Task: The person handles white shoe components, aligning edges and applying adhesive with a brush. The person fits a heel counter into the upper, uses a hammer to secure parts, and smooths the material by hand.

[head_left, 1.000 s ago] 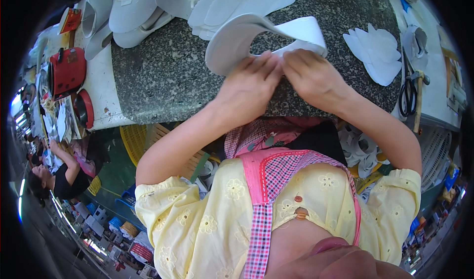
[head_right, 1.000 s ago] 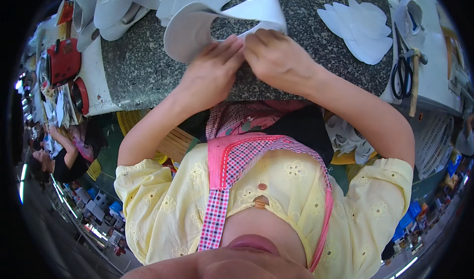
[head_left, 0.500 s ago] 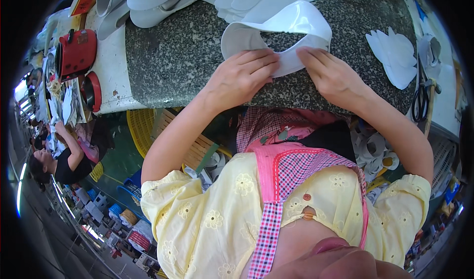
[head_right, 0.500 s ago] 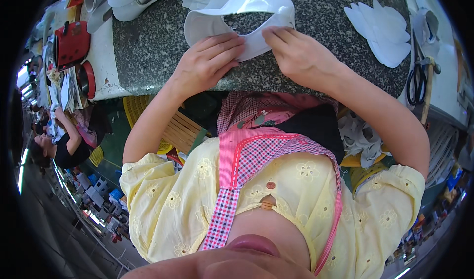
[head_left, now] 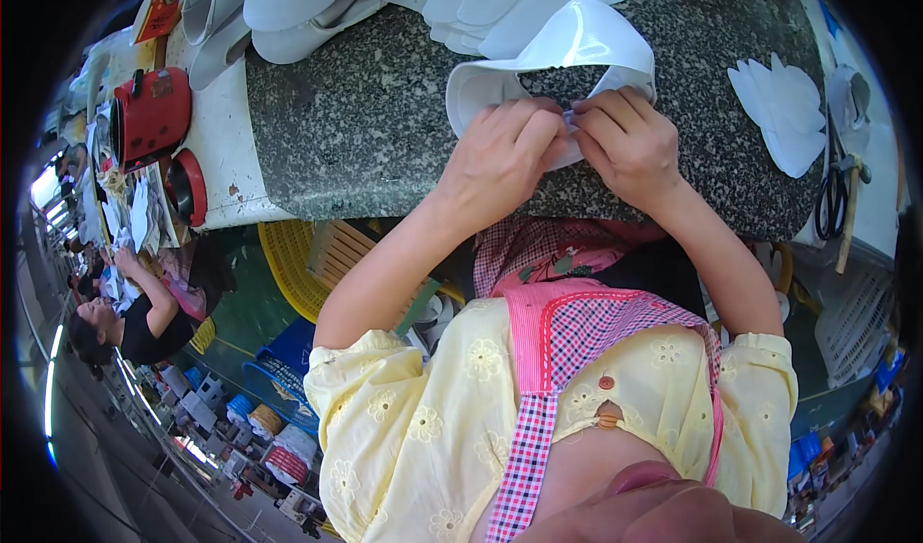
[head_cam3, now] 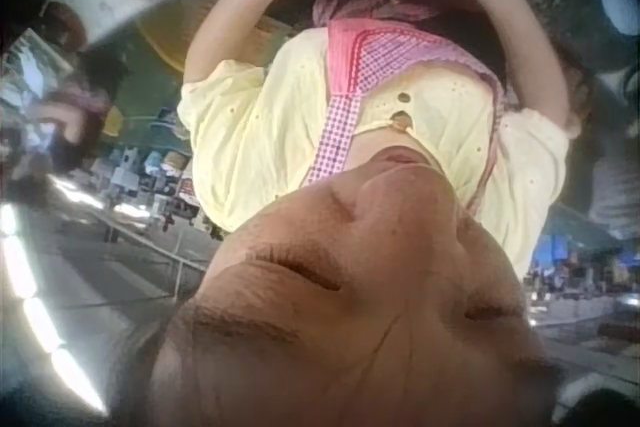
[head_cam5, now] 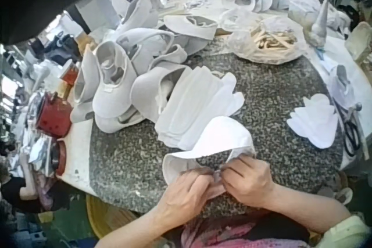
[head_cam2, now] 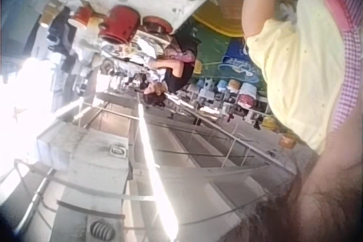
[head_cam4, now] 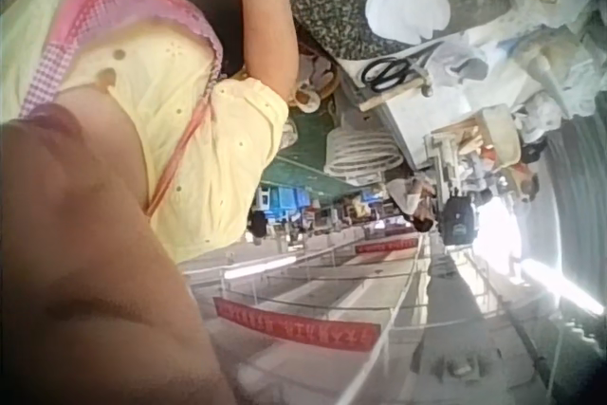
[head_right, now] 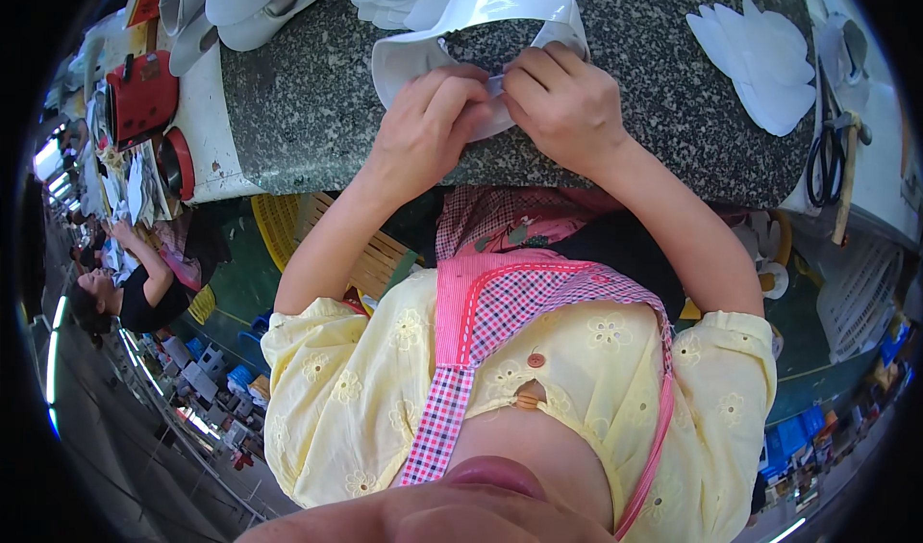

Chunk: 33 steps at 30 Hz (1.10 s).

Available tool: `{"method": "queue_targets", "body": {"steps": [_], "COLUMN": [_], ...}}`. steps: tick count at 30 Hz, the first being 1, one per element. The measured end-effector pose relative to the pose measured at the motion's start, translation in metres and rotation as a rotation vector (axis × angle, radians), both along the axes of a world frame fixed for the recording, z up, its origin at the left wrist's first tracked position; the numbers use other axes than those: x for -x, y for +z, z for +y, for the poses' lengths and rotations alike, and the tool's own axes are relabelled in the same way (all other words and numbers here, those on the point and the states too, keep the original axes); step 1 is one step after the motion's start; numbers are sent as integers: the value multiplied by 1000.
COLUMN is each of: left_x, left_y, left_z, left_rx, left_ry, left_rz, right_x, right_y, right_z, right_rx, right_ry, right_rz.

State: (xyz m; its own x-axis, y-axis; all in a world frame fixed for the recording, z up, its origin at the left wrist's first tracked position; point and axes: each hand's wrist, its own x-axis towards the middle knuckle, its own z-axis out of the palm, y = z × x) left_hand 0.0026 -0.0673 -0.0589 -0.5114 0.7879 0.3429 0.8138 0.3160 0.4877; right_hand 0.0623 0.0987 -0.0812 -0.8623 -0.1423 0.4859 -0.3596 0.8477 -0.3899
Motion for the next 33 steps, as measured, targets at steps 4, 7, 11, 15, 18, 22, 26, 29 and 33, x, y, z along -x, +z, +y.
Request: {"method": "queue_targets", "body": {"steps": [4, 7, 11, 15, 18, 22, 26, 29, 33], "left_x": [1, 0, -3, 0, -3, -2, 0, -1, -4], "left_y": [-3, -1, 4, -4, -9, -9, -7, -5, -3], "left_z": [3, 7, 8, -7, -16, -21, -25, -24, -28], "left_rx": [-52, 41, 177, 121, 68, 86, 84, 112, 163], "left_ry": [42, 99, 208, 12, -208, -281, -379, -386, -370], "left_rz": [-43, 23, -42, 110, 236, 252, 229, 203, 183], "right_x": [0, 0, 1, -2, -7, -16, -15, -14, -13], "right_y": [0, 1, 2, 2, 3, 2, 0, 1, 2], "right_z": [0, -3, -3, 3, 9, 21, 27, 30, 34], "right_rx": [-36, -43, 65, 43, -9, -16, -19, -25, -19], "right_ry": [2, -10, -35, 76, 156, 294, 342, 380, 425], "right_rz": [-9, -36, -11, -9, -10, -24, -27, -32, -56]}}
